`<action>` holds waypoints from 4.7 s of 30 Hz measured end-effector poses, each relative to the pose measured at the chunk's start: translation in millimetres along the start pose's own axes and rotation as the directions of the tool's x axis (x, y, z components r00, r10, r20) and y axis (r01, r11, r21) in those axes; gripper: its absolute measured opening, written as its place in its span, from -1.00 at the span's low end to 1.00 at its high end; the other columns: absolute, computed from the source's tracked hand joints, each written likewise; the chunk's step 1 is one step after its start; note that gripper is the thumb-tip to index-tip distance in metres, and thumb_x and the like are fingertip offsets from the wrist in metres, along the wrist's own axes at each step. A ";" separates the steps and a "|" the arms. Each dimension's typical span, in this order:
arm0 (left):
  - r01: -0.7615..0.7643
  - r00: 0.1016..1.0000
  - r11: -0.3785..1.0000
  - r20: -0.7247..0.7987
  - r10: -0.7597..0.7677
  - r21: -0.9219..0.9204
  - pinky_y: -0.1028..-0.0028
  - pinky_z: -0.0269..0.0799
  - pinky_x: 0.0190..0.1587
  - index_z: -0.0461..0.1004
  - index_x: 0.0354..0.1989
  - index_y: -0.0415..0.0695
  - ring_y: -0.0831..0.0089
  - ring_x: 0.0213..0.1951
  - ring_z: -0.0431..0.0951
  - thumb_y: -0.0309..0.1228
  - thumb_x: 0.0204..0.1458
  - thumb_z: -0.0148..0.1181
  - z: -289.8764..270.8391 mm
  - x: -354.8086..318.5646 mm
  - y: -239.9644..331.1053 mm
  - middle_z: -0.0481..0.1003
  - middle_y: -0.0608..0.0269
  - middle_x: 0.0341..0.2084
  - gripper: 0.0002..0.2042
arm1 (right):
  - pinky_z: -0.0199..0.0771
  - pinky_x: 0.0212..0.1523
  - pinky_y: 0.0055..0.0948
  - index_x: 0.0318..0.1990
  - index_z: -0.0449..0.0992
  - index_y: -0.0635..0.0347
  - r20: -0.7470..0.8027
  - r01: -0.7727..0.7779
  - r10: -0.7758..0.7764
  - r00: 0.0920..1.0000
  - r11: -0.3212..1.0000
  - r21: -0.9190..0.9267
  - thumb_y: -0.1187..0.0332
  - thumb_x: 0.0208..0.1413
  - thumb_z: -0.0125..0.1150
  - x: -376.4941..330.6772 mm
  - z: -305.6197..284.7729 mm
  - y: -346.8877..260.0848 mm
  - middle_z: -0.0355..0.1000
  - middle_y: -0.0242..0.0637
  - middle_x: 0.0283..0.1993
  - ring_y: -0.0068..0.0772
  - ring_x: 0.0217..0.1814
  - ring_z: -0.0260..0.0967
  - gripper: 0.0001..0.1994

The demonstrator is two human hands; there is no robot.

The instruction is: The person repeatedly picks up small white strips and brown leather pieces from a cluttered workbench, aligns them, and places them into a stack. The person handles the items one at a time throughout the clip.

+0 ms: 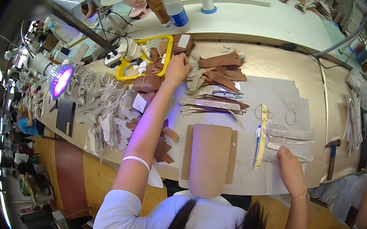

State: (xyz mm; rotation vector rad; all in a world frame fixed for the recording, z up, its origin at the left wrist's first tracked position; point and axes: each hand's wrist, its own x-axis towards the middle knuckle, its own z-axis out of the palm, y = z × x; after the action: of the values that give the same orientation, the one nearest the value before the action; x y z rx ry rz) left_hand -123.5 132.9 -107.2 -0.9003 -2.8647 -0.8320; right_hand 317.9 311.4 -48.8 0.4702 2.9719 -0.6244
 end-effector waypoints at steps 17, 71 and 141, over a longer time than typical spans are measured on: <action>0.148 0.962 0.562 0.249 0.108 -0.814 0.58 0.53 -0.39 0.40 -0.20 -0.34 0.44 -0.40 0.61 -0.51 0.05 0.15 -117.4 -18.3 115.1 0.50 0.18 -0.41 -0.81 | 0.35 -0.35 -0.20 -0.30 0.21 0.27 -0.084 -0.181 0.202 0.976 0.961 0.209 0.55 0.14 -0.01 5.3 -11.1 1.1 0.37 -0.01 -0.42 0.06 -0.37 0.37 -0.92; 0.635 0.769 0.073 0.639 0.035 -0.769 0.48 0.54 -0.26 0.37 -0.02 -0.43 0.33 -0.34 0.60 -0.18 0.29 -0.19 -109.9 -272.7 68.5 0.52 -0.03 -0.30 -0.54 | 0.38 -0.57 -0.70 -0.35 0.52 0.36 0.436 -0.330 -0.045 0.899 0.586 0.740 0.39 0.08 0.26 55.2 -19.1 -161.2 0.44 -0.38 -0.57 -0.69 -0.60 0.36 -0.84; 0.514 0.857 -0.154 0.498 0.133 -0.844 0.62 0.39 -0.38 0.23 -0.16 -0.05 0.62 -0.41 0.47 -0.44 0.07 0.22 -54.4 -300.1 38.1 0.41 0.37 -0.43 -0.73 | 0.29 -0.32 -0.62 -0.43 0.47 0.26 0.485 -0.370 -0.108 0.868 0.511 0.776 0.37 0.10 0.21 46.3 0.1 -121.1 0.42 -0.42 -0.50 -0.64 -0.42 0.30 -0.84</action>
State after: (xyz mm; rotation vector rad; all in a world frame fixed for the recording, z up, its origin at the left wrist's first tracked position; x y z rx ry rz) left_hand 139.7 -25.2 -95.5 -0.4643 -1.8802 -3.5811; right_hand 236.3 219.0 -8.5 0.4742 1.9128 -1.8832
